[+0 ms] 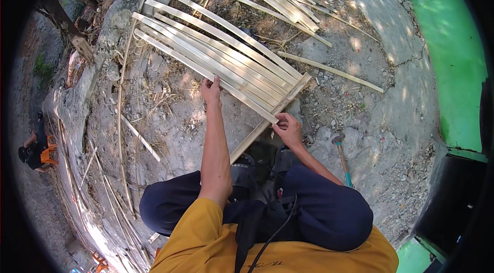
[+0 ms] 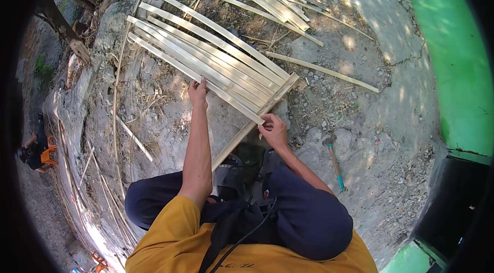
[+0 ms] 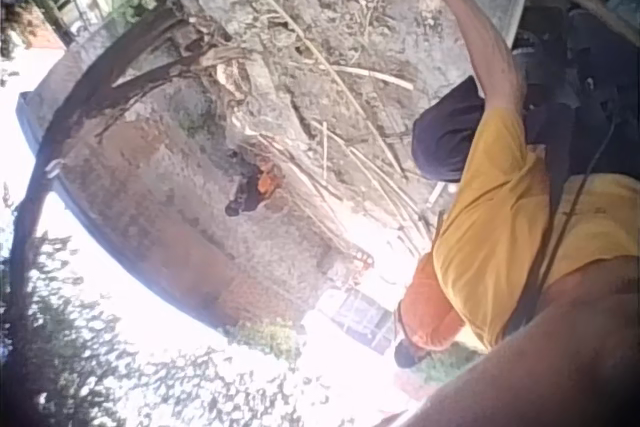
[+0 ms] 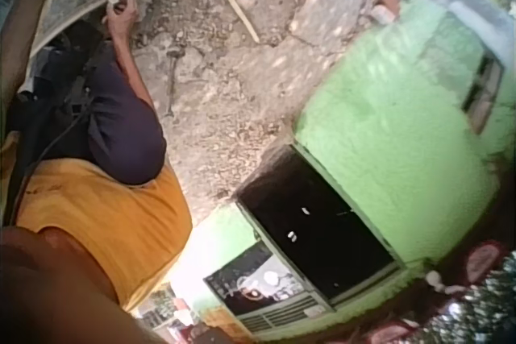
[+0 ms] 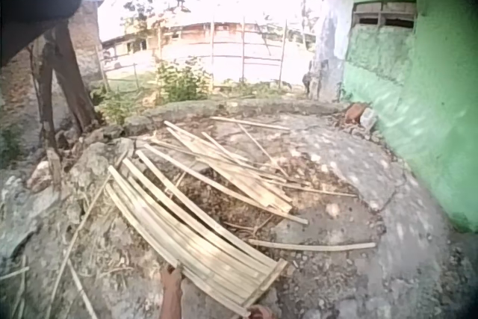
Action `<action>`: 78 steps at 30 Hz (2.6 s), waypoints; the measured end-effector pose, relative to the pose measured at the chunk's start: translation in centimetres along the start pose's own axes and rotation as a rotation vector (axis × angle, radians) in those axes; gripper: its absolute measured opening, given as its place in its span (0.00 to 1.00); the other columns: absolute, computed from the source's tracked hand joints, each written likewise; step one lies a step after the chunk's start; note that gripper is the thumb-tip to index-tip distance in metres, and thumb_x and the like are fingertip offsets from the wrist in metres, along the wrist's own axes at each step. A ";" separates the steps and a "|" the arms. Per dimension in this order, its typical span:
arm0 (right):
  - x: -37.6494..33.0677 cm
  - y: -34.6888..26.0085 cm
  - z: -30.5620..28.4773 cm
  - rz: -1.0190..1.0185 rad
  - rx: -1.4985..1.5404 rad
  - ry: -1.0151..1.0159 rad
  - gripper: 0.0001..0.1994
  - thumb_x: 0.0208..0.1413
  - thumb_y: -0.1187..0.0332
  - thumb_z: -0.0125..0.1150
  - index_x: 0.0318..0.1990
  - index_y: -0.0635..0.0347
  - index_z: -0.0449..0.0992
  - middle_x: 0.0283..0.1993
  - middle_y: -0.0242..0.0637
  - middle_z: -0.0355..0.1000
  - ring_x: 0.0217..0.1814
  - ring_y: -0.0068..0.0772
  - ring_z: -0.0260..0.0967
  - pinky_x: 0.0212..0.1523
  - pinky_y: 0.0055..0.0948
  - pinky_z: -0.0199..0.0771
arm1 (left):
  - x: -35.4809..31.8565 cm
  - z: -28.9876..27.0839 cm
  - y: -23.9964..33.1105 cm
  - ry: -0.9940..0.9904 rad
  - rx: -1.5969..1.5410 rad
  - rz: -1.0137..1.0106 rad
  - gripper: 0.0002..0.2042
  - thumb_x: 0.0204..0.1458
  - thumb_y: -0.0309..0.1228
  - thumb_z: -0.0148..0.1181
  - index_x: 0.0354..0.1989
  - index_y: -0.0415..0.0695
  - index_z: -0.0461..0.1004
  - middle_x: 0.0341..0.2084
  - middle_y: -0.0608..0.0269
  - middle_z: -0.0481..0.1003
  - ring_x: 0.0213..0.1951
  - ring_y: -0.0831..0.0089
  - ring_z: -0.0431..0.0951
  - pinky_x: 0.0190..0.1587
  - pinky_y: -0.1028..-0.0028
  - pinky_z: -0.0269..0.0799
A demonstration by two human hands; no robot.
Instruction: The person assembles a bamboo mat by hand and using a hammer. The person aligns bamboo strips together, inserts a cross-piece, and hammers small nails to secure the strips into a mat structure.
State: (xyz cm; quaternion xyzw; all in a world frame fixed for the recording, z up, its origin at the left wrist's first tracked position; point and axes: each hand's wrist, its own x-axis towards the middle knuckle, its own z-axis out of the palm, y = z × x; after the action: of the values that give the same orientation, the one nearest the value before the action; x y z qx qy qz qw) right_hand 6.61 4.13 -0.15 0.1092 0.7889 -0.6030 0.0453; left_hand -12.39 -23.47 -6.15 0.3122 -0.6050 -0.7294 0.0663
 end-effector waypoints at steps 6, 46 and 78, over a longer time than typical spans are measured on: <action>-0.6 2.1 -3.5 0.353 0.468 -0.254 0.19 0.62 0.68 0.70 0.57 0.67 0.78 0.49 0.41 0.81 0.43 0.32 0.83 0.44 0.29 0.86 | -5.2 3.8 2.2 -0.182 -0.010 0.052 0.16 0.58 0.35 0.74 0.44 0.35 0.78 0.25 0.65 0.78 0.25 0.78 0.77 0.27 0.76 0.73; 0.4 9.6 -25.4 0.603 0.275 0.233 0.22 0.69 0.60 0.57 0.65 0.59 0.70 0.52 0.44 0.80 0.45 0.34 0.82 0.45 0.31 0.82 | -10.4 -5.5 -3.1 -0.236 0.274 -0.252 0.42 0.52 0.65 0.68 0.57 0.34 0.72 0.52 0.48 0.78 0.48 0.56 0.81 0.55 0.58 0.78; 9.5 -1.1 9.3 -0.603 -1.277 -1.338 0.18 0.41 0.64 0.79 0.42 0.54 0.85 0.46 0.45 0.81 0.51 0.53 0.80 0.46 0.49 0.82 | -14.7 -18.8 9.7 -1.397 1.596 -0.319 0.38 0.56 0.60 0.67 0.63 0.41 0.72 0.49 0.48 0.83 0.54 0.51 0.82 0.56 0.59 0.77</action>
State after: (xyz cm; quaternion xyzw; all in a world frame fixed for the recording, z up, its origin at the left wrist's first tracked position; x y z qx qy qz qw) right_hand -3.38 -3.94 -3.56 -0.5080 0.7736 0.0148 0.3785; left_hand 6.70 -34.85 7.01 -0.1458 -0.7629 -0.1406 -0.6139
